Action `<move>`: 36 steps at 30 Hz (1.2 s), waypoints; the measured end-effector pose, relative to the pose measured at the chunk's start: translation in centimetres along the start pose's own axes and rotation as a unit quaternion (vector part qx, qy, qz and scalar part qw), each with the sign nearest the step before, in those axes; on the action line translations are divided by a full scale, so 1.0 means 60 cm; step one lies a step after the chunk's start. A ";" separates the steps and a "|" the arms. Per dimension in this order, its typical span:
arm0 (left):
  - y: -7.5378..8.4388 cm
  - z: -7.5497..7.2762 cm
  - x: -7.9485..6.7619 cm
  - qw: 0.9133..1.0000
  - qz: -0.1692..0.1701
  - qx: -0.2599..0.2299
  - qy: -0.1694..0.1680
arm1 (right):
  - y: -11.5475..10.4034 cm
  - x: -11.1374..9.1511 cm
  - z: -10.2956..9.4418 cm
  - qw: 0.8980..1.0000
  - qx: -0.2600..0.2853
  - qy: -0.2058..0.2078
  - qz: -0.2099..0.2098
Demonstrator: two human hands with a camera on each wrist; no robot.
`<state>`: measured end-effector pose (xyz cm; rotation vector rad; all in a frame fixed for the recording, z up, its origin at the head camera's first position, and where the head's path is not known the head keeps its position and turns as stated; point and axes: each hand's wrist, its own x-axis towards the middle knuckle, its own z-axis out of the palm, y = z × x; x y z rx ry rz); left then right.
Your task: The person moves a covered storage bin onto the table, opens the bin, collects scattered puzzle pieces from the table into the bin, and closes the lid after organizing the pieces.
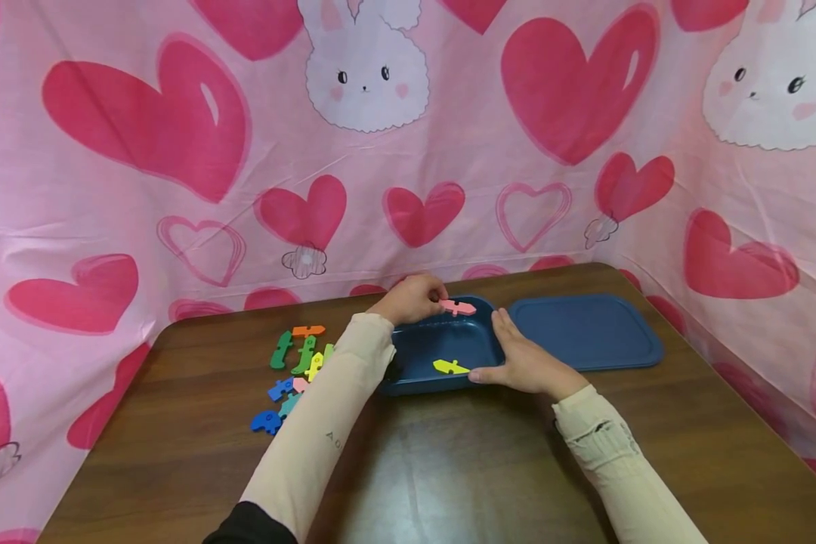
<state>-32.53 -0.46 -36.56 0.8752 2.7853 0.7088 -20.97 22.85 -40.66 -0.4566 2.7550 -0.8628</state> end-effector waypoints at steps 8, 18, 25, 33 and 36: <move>0.003 0.005 0.005 0.999 -0.001 0.046 0.012 | 0.004 0.001 0.003 1.000 0.005 -0.001 0.003; -0.003 0.024 0.016 0.997 0.027 0.071 0.006 | 0.002 -0.001 0.003 1.000 0.008 -0.003 -0.002; -0.004 0.039 0.021 0.995 0.037 0.093 -0.023 | 0.000 0.000 0.000 1.000 0.010 -0.004 -0.009; 0.006 0.039 0.021 0.993 0.011 0.095 -0.067 | -0.002 0.001 -0.003 1.000 0.011 -0.004 -0.013; 0.005 0.025 0.014 0.996 -0.001 0.067 -0.055 | -0.001 0.000 -0.003 1.000 0.013 -0.002 -0.010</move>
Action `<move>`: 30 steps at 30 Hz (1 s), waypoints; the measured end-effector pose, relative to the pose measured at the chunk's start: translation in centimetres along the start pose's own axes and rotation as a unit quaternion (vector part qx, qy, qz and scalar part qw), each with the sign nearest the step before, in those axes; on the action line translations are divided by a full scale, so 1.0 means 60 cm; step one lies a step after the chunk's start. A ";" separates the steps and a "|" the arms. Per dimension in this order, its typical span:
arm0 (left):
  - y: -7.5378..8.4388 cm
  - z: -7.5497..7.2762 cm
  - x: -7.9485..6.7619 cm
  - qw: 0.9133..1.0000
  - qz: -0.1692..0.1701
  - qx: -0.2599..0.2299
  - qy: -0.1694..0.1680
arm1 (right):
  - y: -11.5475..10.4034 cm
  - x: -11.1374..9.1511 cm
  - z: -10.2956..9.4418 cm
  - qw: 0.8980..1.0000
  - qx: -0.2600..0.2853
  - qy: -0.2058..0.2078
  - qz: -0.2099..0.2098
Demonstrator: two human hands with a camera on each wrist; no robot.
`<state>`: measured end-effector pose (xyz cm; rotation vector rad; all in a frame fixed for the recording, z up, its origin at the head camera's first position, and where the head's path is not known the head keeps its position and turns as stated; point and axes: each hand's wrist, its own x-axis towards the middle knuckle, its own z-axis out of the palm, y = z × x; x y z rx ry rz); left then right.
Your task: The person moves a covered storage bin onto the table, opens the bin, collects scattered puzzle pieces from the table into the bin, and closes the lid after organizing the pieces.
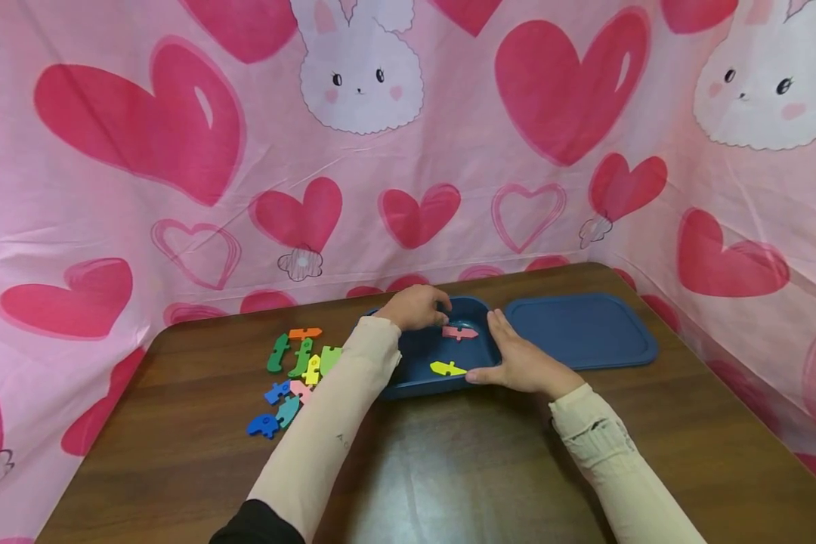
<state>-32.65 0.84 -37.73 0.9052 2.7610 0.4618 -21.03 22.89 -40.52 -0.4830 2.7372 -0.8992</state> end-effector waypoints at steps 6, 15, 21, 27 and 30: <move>-0.024 -0.048 -0.040 0.989 -0.018 -0.135 0.050 | 0.000 0.003 0.004 1.000 -0.007 0.003 0.006; -0.140 -0.072 -0.132 0.970 -0.041 -0.212 0.115 | -0.003 -0.001 0.006 1.000 -0.007 0.005 -0.002; -0.231 -0.066 -0.219 0.972 -0.111 -0.171 0.117 | -0.007 -0.003 0.005 1.000 -0.009 0.004 -0.005; -0.295 -0.052 -0.301 0.962 -0.227 -0.125 0.081 | -0.007 -0.004 0.002 1.000 -0.016 0.003 0.001; -0.313 -0.043 -0.327 0.960 -0.261 -0.088 0.058 | -0.007 -0.004 0.001 1.000 -0.023 0.001 0.002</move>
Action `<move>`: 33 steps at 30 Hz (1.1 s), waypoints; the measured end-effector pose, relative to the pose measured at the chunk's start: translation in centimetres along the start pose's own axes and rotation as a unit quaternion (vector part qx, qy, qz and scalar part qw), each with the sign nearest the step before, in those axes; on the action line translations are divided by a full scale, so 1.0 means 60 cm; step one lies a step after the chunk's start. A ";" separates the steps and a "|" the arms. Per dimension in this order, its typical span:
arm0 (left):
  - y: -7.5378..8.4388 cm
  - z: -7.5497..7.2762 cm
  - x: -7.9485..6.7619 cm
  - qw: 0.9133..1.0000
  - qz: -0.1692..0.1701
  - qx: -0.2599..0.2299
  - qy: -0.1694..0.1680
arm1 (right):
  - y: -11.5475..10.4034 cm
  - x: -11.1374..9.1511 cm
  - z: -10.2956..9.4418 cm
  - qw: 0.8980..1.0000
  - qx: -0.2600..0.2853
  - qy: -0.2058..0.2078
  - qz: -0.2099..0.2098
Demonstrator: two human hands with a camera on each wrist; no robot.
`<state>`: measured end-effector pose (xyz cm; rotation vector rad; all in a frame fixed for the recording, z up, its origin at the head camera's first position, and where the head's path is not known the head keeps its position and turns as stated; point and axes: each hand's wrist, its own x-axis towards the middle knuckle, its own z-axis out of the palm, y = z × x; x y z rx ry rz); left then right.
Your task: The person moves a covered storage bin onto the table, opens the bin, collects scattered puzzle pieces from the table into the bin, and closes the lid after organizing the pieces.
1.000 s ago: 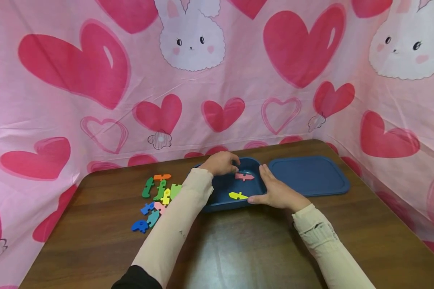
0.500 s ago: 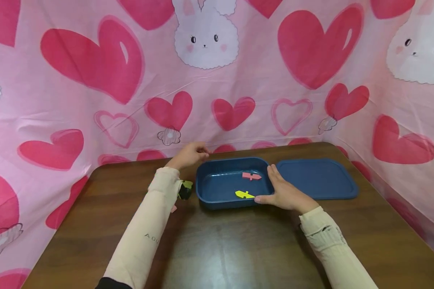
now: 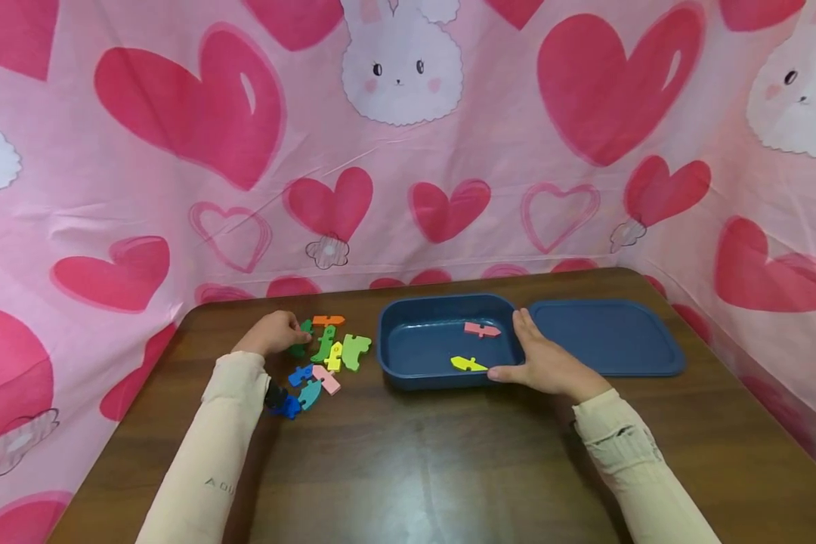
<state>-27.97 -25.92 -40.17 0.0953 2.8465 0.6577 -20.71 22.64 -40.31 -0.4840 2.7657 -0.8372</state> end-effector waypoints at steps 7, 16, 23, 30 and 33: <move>-0.017 0.002 -0.011 1.000 -0.021 0.005 -0.012 | 0.002 -0.002 -0.005 1.000 0.013 -0.001 -0.004; -0.031 -0.005 -0.018 0.999 -0.025 0.026 -0.016 | 0.000 0.001 -0.001 1.000 0.022 -0.003 -0.009; -0.030 -0.016 -0.036 0.996 -0.072 0.045 -0.041 | -0.007 0.004 -0.005 1.000 0.027 -0.003 -0.009; -0.035 -0.012 -0.035 0.998 -0.056 0.030 -0.017 | -0.008 0.005 -0.006 1.000 0.025 -0.004 -0.007; -0.039 -0.010 -0.031 0.998 -0.056 0.021 -0.007 | -0.006 0.005 -0.004 1.000 0.025 -0.005 -0.002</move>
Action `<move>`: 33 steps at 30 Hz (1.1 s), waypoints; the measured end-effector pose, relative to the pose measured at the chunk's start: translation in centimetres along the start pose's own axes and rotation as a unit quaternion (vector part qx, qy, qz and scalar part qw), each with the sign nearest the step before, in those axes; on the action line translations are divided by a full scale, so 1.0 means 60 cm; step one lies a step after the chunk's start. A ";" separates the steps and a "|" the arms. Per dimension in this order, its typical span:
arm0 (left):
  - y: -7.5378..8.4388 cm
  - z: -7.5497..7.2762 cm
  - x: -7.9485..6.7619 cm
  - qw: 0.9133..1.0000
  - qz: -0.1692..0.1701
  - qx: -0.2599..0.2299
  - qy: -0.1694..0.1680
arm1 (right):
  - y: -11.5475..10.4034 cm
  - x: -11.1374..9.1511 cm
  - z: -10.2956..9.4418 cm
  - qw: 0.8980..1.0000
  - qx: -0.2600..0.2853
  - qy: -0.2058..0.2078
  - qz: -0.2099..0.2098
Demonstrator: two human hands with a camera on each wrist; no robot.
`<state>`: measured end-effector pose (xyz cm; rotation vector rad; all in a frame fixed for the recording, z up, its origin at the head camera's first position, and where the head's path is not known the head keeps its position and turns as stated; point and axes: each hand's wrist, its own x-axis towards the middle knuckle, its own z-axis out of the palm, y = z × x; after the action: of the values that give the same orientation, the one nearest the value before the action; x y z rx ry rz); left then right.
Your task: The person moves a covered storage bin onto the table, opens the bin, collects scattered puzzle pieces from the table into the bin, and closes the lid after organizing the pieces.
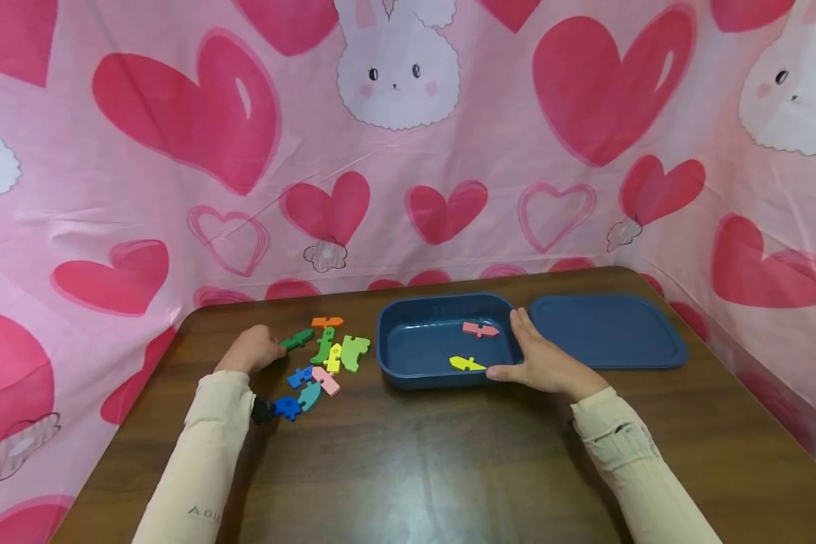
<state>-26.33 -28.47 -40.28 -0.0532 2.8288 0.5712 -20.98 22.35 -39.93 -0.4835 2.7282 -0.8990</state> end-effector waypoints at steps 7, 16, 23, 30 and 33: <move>0.001 0.000 0.002 0.998 0.026 -0.036 0.055 | 0.000 -0.002 0.000 1.000 0.003 0.000 0.003; 0.029 0.008 0.014 0.986 0.120 -0.085 0.073 | 0.000 -0.002 0.000 1.000 0.004 -0.001 0.002; 0.075 0.008 0.016 0.979 0.165 -0.091 0.075 | 0.001 -0.002 0.001 1.000 0.002 -0.001 -0.001; 0.137 0.005 0.017 0.975 0.188 -0.104 0.049 | 0.003 -0.001 0.001 1.000 0.003 0.001 -0.003; 0.165 0.005 0.018 0.973 0.203 -0.103 0.041 | 0.003 -0.001 0.001 1.000 0.001 0.001 -0.005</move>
<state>-28.15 -19.20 -37.11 0.4857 2.8583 0.9688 -20.97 22.48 -40.09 -0.4960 2.7289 -0.9045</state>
